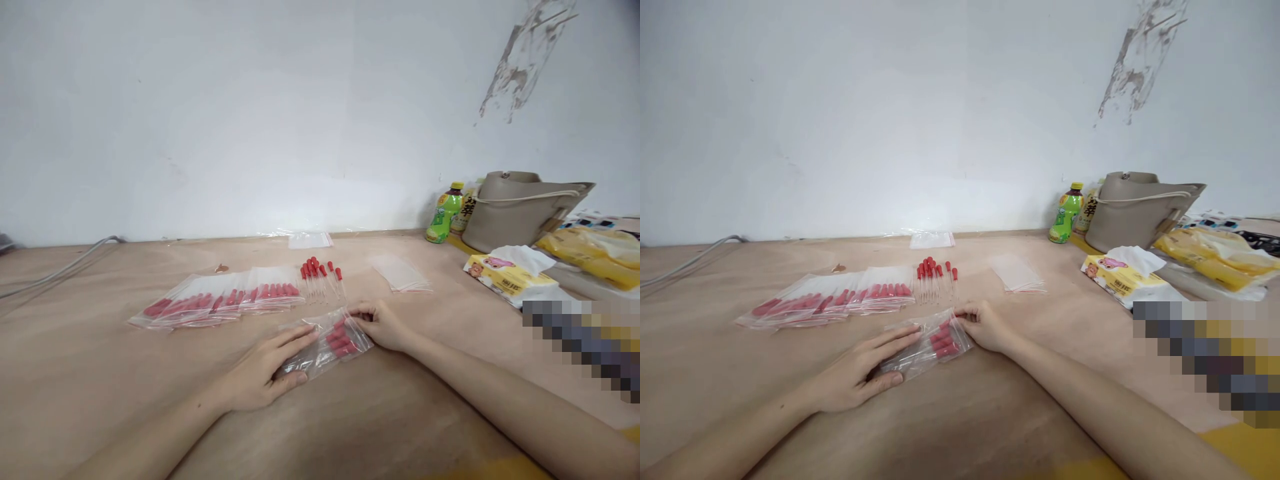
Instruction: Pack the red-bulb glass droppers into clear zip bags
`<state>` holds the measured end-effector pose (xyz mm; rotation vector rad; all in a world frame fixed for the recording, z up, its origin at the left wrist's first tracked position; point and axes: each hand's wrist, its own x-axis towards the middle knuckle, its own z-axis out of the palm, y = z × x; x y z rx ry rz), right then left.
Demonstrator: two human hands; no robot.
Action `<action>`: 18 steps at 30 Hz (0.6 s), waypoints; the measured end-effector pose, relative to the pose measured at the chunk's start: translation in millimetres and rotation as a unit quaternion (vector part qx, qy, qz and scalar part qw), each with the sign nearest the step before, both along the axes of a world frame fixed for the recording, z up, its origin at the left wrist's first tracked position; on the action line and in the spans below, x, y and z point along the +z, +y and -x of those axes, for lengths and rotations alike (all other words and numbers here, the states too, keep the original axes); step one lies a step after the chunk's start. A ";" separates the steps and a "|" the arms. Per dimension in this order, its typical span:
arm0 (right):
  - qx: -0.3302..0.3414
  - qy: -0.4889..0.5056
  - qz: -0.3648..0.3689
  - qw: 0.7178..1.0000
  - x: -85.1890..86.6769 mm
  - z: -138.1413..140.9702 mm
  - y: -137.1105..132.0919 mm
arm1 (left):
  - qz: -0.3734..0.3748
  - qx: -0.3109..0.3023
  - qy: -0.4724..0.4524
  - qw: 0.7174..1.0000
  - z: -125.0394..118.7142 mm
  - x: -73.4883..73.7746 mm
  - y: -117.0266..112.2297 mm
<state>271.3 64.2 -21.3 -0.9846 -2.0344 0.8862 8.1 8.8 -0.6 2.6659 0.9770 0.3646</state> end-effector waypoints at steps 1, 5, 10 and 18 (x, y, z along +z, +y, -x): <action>0.002 0.006 0.006 1.000 -0.6 2.8 -0.8 | -0.001 -0.002 -0.002 1.000 -0.1 0.1 0.0; -0.015 0.053 0.087 0.995 -2.9 10.2 -6.2 | -0.001 -0.010 -0.006 1.000 -0.5 0.3 0.5; -0.019 0.054 0.041 0.998 -5.8 5.8 -11.5 | -0.002 -0.007 -0.006 1.000 -0.1 -0.2 0.4; -0.227 -0.090 -0.073 0.967 4.8 -4.3 27.1 | 0.006 -0.010 -0.019 1.000 1.5 -2.8 2.5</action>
